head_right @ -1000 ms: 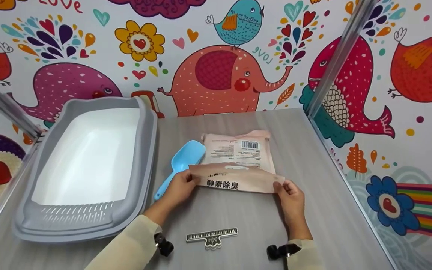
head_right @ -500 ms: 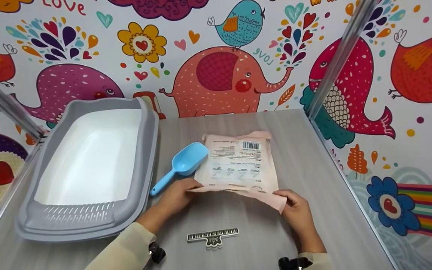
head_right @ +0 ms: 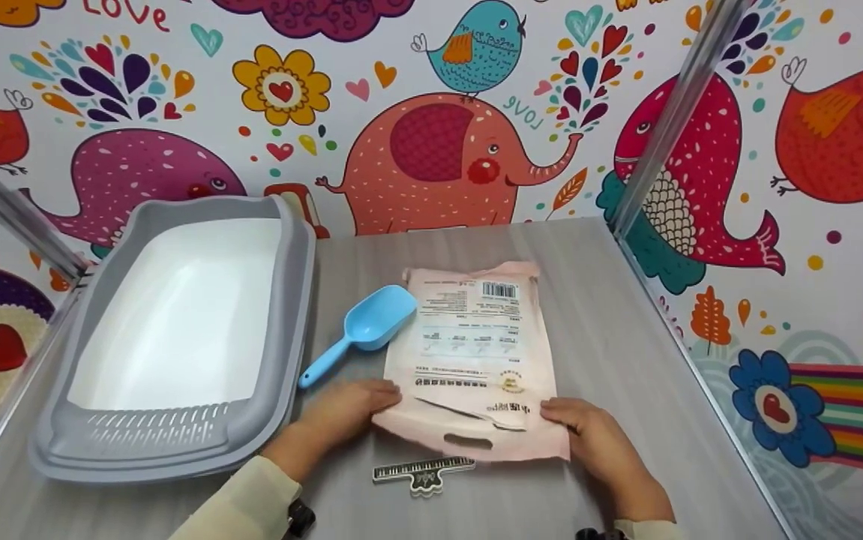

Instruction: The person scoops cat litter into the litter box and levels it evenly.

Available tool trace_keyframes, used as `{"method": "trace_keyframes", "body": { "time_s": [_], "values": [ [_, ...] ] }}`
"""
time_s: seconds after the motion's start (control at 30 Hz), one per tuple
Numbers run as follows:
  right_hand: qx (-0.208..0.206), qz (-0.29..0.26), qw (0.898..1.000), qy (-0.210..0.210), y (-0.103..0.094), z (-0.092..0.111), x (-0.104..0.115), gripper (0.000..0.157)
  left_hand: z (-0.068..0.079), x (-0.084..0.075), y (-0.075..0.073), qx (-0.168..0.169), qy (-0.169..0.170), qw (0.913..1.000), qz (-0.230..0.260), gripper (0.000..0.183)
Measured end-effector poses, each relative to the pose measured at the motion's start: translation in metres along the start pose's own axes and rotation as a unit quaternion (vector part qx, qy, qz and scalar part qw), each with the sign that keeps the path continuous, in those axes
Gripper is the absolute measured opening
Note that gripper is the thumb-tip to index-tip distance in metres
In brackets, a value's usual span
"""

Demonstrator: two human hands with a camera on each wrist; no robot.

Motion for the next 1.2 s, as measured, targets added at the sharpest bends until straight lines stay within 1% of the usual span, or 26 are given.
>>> {"method": "trace_keyframes", "body": {
  "time_s": [0.03, 0.07, 0.13, 0.17, 0.2, 0.23, 0.27, 0.3, 0.33, 0.37, 0.4, 0.47, 0.53, 0.63, 0.7, 0.77, 0.87, 0.93, 0.97, 1.07, 1.13, 1.2],
  "values": [
    [0.002, 0.004, 1.0, -0.011, 0.001, 0.001, 0.0, 0.043, 0.0, 0.002, 0.002, 0.003, -0.013, 0.9997, 0.021, 0.038],
    [0.005, 0.005, 1.0, -0.02, 0.002, 0.001, 0.0, 0.042, -0.001, 0.002, 0.003, 0.004, -0.014, 0.9997, 0.019, 0.039],
    [0.013, 0.011, 0.999, -0.029, 0.003, 0.002, 0.0, 0.04, -0.001, 0.0, 0.004, 0.006, 0.007, 0.9988, -0.049, 0.037],
    [0.023, 0.016, 0.999, -0.021, 0.003, 0.002, 0.0, 0.04, -0.001, -0.001, 0.005, 0.004, 0.022, 0.9953, -0.094, 0.034],
    [0.039, 0.022, 0.999, -0.006, 0.003, 0.001, 0.001, 0.04, 0.0, -0.003, 0.005, 0.002, 0.036, 0.9901, -0.136, 0.031],
    [0.054, 0.029, 0.998, 0.01, 0.003, 0.001, 0.001, 0.04, 0.0, -0.005, 0.005, -0.005, 0.055, 0.9806, -0.188, 0.029],
    [0.069, 0.035, 0.997, 0.029, 0.002, 0.0, 0.001, 0.04, 0.001, -0.007, 0.004, -0.013, 0.073, 0.9692, -0.235, 0.027],
    [0.082, 0.041, 0.995, 0.048, 0.002, 0.0, 0.002, 0.04, 0.002, -0.009, 0.004, -0.02, 0.085, 0.9588, -0.27, 0.026],
    [0.092, 0.046, 0.993, 0.064, 0.001, -0.001, 0.003, 0.042, 0.002, -0.01, 0.004, -0.02, 0.087, 0.9562, -0.279, 0.025],
    [0.099, 0.049, 0.99, 0.081, 0.001, -0.001, 0.005, 0.043, 0.002, -0.012, 0.004, -0.023, 0.092, 0.9512, -0.294, 0.024],
    [0.101, 0.047, 0.99, 0.091, 0.001, -0.002, 0.006, 0.043, 0.002, -0.013, 0.004, -0.022, 0.092, 0.9496, -0.299, 0.024],
    [0.091, 0.041, 0.99, 0.1, 0.001, -0.003, 0.008, 0.042, 0.0, -0.015, 0.004, -0.019, 0.085, 0.9519, -0.294, 0.024],
    [0.083, 0.034, 0.99, 0.109, 0.002, -0.005, 0.011, 0.037, -0.002, -0.018, 0.005, -0.013, 0.075, 0.9539, -0.29, 0.025],
    [0.081, 0.035, 0.988, 0.129, 0.005, -0.008, 0.015, 0.028, -0.006, -0.021, 0.009, -0.008, 0.06, 0.9542, -0.293, 0.03],
    [0.083, 0.043, 0.986, 0.139, 0.007, -0.011, 0.018, 0.026, -0.009, -0.024, 0.011, -0.009, 0.051, 0.9511, -0.304, 0.033],
    [0.089, 0.055, 0.985, 0.14, 0.01, -0.013, 0.022, 0.031, -0.01, -0.026, 0.013, -0.019, 0.046, 0.946, -0.32, 0.034],
    [0.104, 0.064, 0.982, 0.147, 0.016, -0.017, 0.025, 0.045, -0.012, -0.03, 0.016, -0.036, 0.042, 0.9389, -0.34, 0.031],
    [0.116, 0.064, 0.98, 0.15, 0.02, -0.02, 0.027, 0.056, -0.012, -0.031, 0.017, -0.041, 0.038, 0.9375, -0.343, 0.03],
    [0.119, 0.065, 0.98, 0.148, 0.021, -0.021, 0.028, 0.06, -0.012, -0.032, 0.018, -0.04, 0.037, 0.9379, -0.343, 0.03],
    [0.123, 0.071, 0.98, 0.14, 0.025, -0.024, 0.031, 0.069, -0.013, -0.031, 0.022, -0.019, 0.029, 0.946, -0.322, 0.038],
    [0.119, 0.079, 0.981, 0.129, 0.026, -0.026, 0.034, 0.07, -0.014, -0.031, 0.023, -0.005, 0.023, 0.9508, -0.309, 0.043],
    [0.115, 0.086, 0.982, 0.124, 0.027, -0.028, 0.036, 0.07, -0.015, -0.031, 0.023, 0.006, 0.016, 0.9538, -0.3, 0.046]
  ]
}}
Point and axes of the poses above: each hand's wrist, its own z-axis away from the middle knuckle, its own y-axis out of the palm, x = y × z, the point moved 4 cm from there along -z, towards the middle knuckle, and after that the axes turned 14 degrees about x, right-handed, at the moved point
